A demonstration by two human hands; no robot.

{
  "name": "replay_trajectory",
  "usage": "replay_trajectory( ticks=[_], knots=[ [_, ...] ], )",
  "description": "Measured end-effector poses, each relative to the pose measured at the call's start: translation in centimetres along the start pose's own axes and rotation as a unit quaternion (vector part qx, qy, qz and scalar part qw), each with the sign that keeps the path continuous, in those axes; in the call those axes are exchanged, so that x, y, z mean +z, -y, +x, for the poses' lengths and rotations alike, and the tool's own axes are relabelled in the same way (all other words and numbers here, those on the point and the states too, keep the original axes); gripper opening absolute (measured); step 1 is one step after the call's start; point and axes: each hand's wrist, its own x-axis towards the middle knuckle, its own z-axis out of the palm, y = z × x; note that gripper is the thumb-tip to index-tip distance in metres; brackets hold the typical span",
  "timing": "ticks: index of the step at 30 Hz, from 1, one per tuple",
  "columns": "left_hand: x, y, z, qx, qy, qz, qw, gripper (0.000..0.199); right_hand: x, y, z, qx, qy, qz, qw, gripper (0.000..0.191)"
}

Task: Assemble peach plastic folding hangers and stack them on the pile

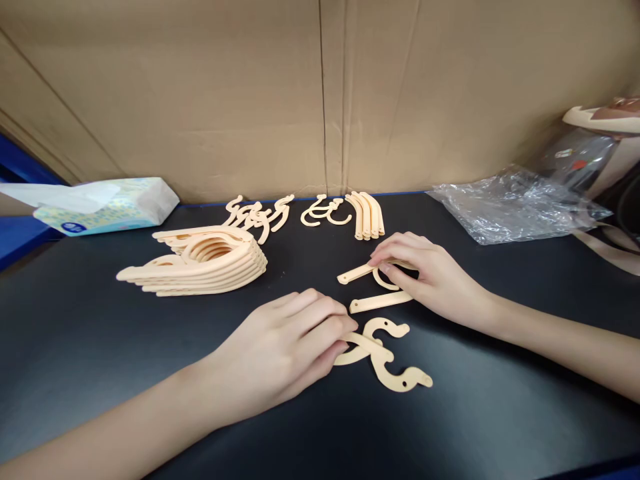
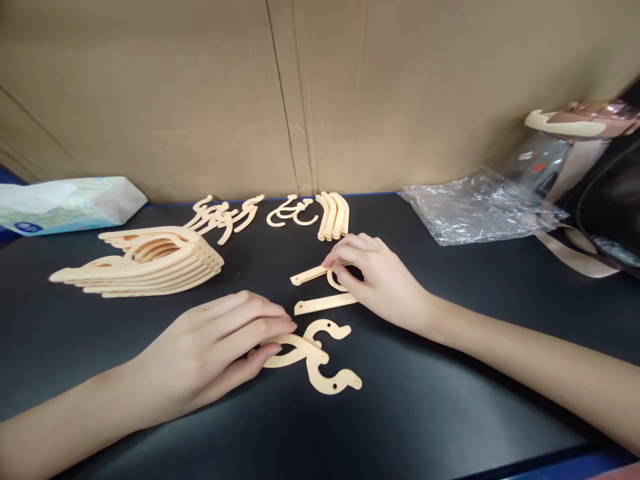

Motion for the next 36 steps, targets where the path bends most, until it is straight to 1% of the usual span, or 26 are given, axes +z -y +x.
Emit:
replay_trajectory(
  ticks=[3, 7, 11, 14, 16, 18, 21, 23, 25, 27, 30, 33, 36],
  knots=[
    [-0.1, 0.0, 0.1, 0.004, 0.018, -0.009, 1.000, 0.016, 0.0, 0.0, 0.0, 0.000, 0.000, 0.002, 1.000, 0.018],
    [-0.1, 0.1, 0.1, 0.016, 0.023, -0.005, 1.000, 0.017, -0.1, 0.1, 0.0, 0.000, -0.003, 0.005, 1.000, 0.018],
    [-0.1, 0.0, -0.1, 0.029, 0.011, 0.014, 0.999, 0.017, -0.1, 0.1, 0.0, -0.004, -0.012, 0.008, 1.000, 0.018],
    [-0.1, 0.0, -0.2, 0.024, -0.007, 0.014, 1.000, 0.018, -0.1, 0.2, -0.1, -0.013, -0.021, 0.010, 1.000, 0.017],
    [-0.1, 0.0, -0.2, 0.014, -0.029, 0.005, 0.999, 0.018, -0.2, 0.3, -0.1, -0.026, -0.032, 0.009, 0.999, 0.018],
    [-0.1, 0.1, -0.2, -0.010, -0.056, -0.007, 0.998, 0.019, -0.3, 0.5, -0.2, -0.044, -0.041, 0.005, 0.998, 0.018],
    [0.0, 0.4, -0.2, -0.073, -0.095, -0.020, 0.993, 0.018, -0.6, 0.8, -0.3, -0.073, -0.044, 0.008, 0.996, 0.018],
    [0.0, 0.6, -0.1, -0.108, -0.106, -0.015, 0.988, 0.018, -0.7, 1.0, -0.4, -0.091, -0.037, 0.023, 0.995, 0.020],
    [0.1, 0.8, -0.1, -0.127, -0.107, -0.005, 0.986, 0.017, -0.8, 1.2, -0.4, -0.104, -0.029, 0.038, 0.993, 0.020],
    [0.0, 1.0, -0.1, -0.134, -0.107, 0.002, 0.985, 0.017, -0.8, 1.3, -0.3, -0.109, -0.023, 0.039, 0.993, 0.017],
    [0.0, 1.0, -0.2, -0.128, -0.123, 0.019, 0.984, 0.017, -0.6, 1.4, -0.3, -0.103, -0.028, 0.020, 0.994, 0.011],
    [-0.1, 1.0, -0.3, -0.130, -0.142, 0.039, 0.981, 0.018, -0.5, 1.3, -0.2, -0.100, -0.038, 0.008, 0.994, 0.010],
    [-0.2, 0.9, -0.3, -0.135, -0.152, 0.052, 0.978, 0.020, -0.4, 1.1, -0.2, -0.116, -0.033, 0.002, 0.993, 0.011]
  ],
)
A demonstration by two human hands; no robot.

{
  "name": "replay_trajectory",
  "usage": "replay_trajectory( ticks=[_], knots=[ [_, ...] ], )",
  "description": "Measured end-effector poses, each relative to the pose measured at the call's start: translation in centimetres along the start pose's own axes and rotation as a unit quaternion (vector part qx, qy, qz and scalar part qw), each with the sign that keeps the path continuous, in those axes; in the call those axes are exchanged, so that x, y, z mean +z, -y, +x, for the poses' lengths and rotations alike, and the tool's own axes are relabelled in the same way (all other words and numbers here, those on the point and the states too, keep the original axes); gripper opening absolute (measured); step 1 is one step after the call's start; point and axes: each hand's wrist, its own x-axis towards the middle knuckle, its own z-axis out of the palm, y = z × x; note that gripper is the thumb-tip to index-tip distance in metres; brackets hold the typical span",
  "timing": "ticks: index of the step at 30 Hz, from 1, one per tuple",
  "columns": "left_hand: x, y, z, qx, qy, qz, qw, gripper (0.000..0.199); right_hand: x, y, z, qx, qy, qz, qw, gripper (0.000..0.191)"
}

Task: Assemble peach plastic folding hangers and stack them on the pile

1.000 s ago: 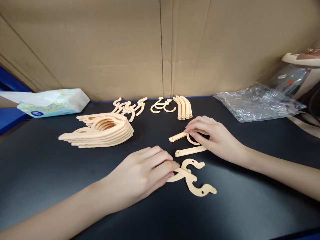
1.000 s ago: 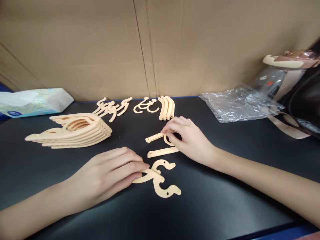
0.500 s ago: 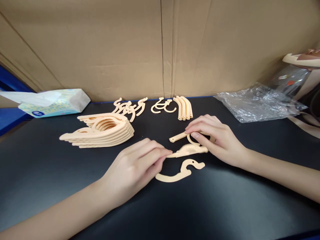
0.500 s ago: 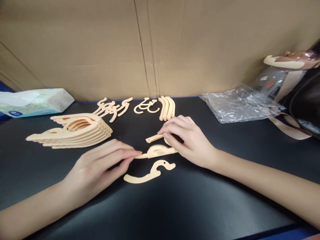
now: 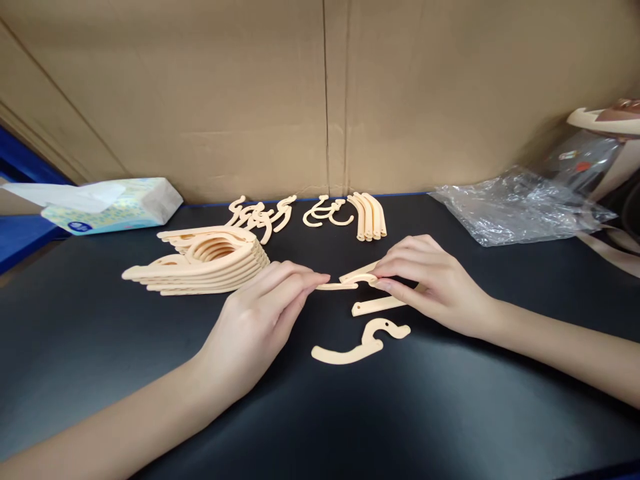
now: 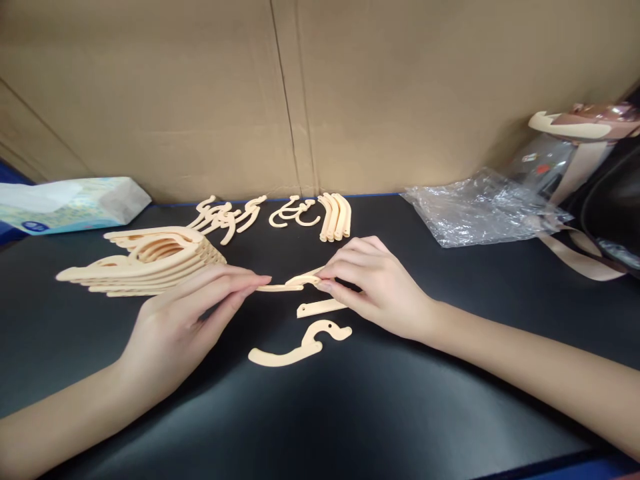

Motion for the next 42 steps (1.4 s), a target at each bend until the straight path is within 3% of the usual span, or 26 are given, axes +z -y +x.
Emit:
replay_trajectory(
  ticks=[6, 14, 21, 27, 32, 38, 42],
  knots=[
    [0.0, 0.1, 0.0, -0.019, -0.011, 0.014, 1.000, 0.026, 0.1, -0.2, -0.3, -0.050, -0.001, -0.023, 0.998, 0.016],
    [-0.4, -0.6, 0.1, -0.020, -0.066, 0.019, 0.997, 0.032, 0.1, 0.0, -0.1, -0.017, 0.004, -0.033, 0.999, 0.020],
    [-0.5, -0.6, 0.2, -0.054, -0.092, -0.032, 0.994, 0.029, 0.1, 0.0, -0.2, -0.060, 0.015, -0.031, 0.998, 0.018],
    [-0.4, -0.2, 0.4, -0.039, -0.050, -0.047, 0.997, 0.031, 0.2, 0.0, -0.3, -0.065, -0.006, -0.040, 0.997, 0.016],
    [0.1, -0.4, 0.5, 0.021, 0.031, -0.069, 0.997, 0.030, 0.1, 0.7, -0.3, -0.104, -0.032, -0.033, 0.994, 0.014],
    [0.5, -1.1, 0.5, 0.048, 0.045, 0.002, 0.998, 0.020, 0.0, 1.2, -0.5, -0.137, -0.041, -0.049, 0.988, 0.015],
    [0.5, -1.4, 0.7, 0.078, 0.063, 0.069, 0.993, 0.027, -0.1, 1.4, -0.5, -0.161, -0.043, -0.065, 0.984, 0.008]
  ],
)
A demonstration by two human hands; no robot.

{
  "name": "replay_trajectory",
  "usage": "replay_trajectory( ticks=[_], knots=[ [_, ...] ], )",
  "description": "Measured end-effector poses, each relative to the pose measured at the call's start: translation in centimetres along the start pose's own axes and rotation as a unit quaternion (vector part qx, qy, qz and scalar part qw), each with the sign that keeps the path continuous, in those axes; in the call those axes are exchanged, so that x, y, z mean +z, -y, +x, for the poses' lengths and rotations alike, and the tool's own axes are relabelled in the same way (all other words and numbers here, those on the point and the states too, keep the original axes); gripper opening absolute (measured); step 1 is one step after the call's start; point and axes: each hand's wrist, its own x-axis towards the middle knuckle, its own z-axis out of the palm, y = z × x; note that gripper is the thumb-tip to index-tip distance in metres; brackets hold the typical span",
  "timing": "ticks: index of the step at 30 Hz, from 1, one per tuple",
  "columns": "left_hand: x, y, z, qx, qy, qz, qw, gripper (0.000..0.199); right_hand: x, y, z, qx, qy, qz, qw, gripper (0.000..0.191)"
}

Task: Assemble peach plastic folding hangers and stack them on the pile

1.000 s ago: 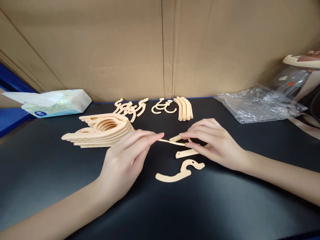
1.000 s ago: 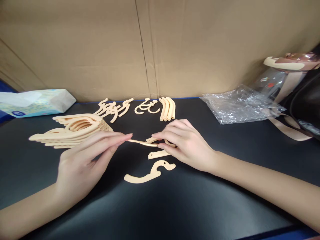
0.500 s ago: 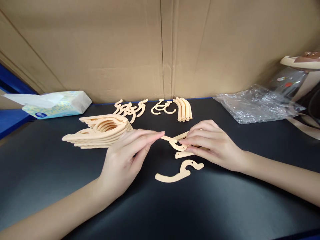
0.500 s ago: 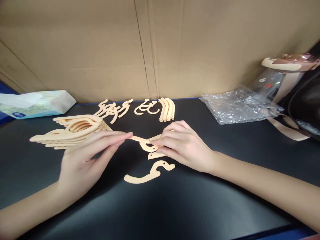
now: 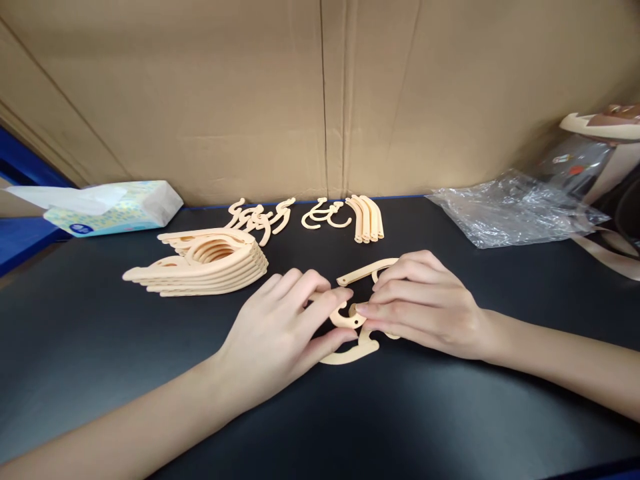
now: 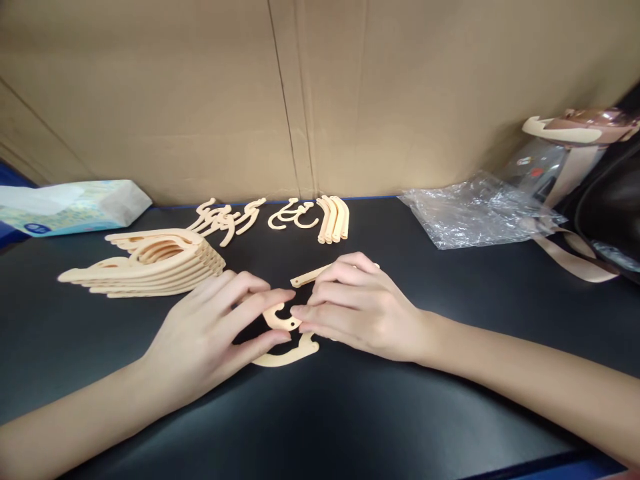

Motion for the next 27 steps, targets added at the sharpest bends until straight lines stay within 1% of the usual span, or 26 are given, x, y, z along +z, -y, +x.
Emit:
replay_trajectory(
  ticks=[4, 7, 10, 12, 14, 17, 21, 24, 27],
  knots=[
    [0.0, -0.4, 0.2, 0.040, 0.019, 0.017, 0.999, 0.029, -0.1, 0.3, 0.2, -0.020, 0.005, 0.005, 1.000, 0.009],
    [0.0, -0.6, 0.1, 0.051, 0.028, 0.014, 0.998, 0.030, -0.1, 0.3, 0.2, -0.027, 0.010, 0.011, 1.000, 0.009],
    [0.0, -0.5, 0.1, 0.054, 0.030, 0.014, 0.998, 0.028, 0.0, 0.2, 0.2, -0.018, 0.004, 0.007, 1.000, 0.012],
    [0.0, -0.4, 0.0, 0.044, 0.032, 0.015, 0.998, 0.026, 0.1, 0.1, 0.2, -0.003, -0.001, 0.006, 1.000, 0.015],
    [0.0, -0.2, -0.2, 0.026, 0.037, 0.010, 0.999, 0.025, 0.3, -0.1, 0.2, 0.021, 0.003, 0.011, 1.000, 0.014],
    [0.2, 0.1, -0.6, -0.008, 0.041, -0.019, 0.999, 0.023, 0.4, -0.5, 0.1, 0.066, 0.026, 0.016, 0.997, 0.012],
    [0.4, 0.3, -1.0, -0.046, 0.062, -0.083, 0.994, 0.013, 0.5, -0.9, -0.1, 0.112, 0.074, 0.038, 0.990, 0.014],
    [0.3, 0.3, -1.0, -0.062, 0.081, -0.111, 0.989, 0.007, 0.6, -1.0, -0.1, 0.122, 0.108, 0.060, 0.985, 0.011],
    [0.2, 0.3, -1.0, -0.072, 0.094, -0.119, 0.986, 0.006, 0.7, -1.0, -0.1, 0.108, 0.112, 0.072, 0.985, 0.011]
  ],
)
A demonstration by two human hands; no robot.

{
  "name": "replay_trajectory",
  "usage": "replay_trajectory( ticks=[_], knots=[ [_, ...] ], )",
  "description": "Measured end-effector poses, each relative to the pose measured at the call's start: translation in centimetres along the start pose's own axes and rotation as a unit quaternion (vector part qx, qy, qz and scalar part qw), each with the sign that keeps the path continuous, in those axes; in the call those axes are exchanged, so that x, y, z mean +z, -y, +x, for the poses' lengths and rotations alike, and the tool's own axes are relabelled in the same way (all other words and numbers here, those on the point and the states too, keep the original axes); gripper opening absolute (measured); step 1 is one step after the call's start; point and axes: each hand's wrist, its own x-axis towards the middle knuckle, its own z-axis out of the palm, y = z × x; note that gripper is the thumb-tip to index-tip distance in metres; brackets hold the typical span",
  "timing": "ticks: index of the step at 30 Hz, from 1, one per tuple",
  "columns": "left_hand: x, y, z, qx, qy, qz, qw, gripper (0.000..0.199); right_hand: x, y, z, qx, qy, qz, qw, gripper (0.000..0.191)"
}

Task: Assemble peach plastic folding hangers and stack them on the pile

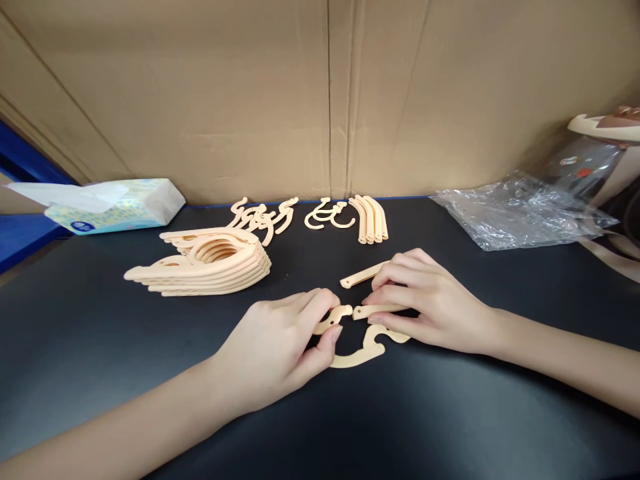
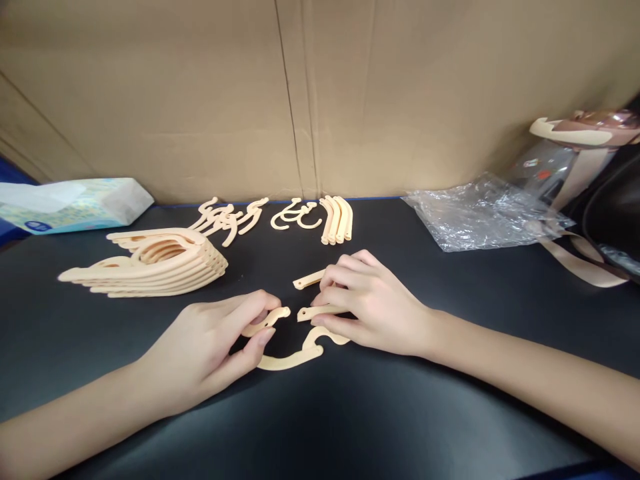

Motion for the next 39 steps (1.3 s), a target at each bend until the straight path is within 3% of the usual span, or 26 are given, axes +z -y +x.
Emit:
replay_trajectory(
  ticks=[6, 14, 23, 39],
  knots=[
    [0.2, 0.0, 0.1, -0.023, 0.011, 0.001, 1.000, 0.008, 0.0, 0.0, 0.0, -0.027, -0.019, 0.008, 0.999, 0.013],
    [0.0, -0.4, 1.5, -0.116, 0.064, -0.038, 0.990, 0.019, -0.1, 0.1, -0.1, -0.030, -0.036, -0.019, 0.999, 0.022],
    [0.7, -0.1, 1.6, -0.016, 0.021, 0.020, 0.999, 0.015, 0.0, 0.0, 0.1, -0.032, -0.047, -0.046, 0.997, 0.022],
    [0.6, -0.2, 1.8, -0.001, 0.029, 0.034, 0.999, 0.018, 0.0, 0.6, 0.2, -0.066, -0.066, -0.088, 0.992, 0.030]
  ],
)
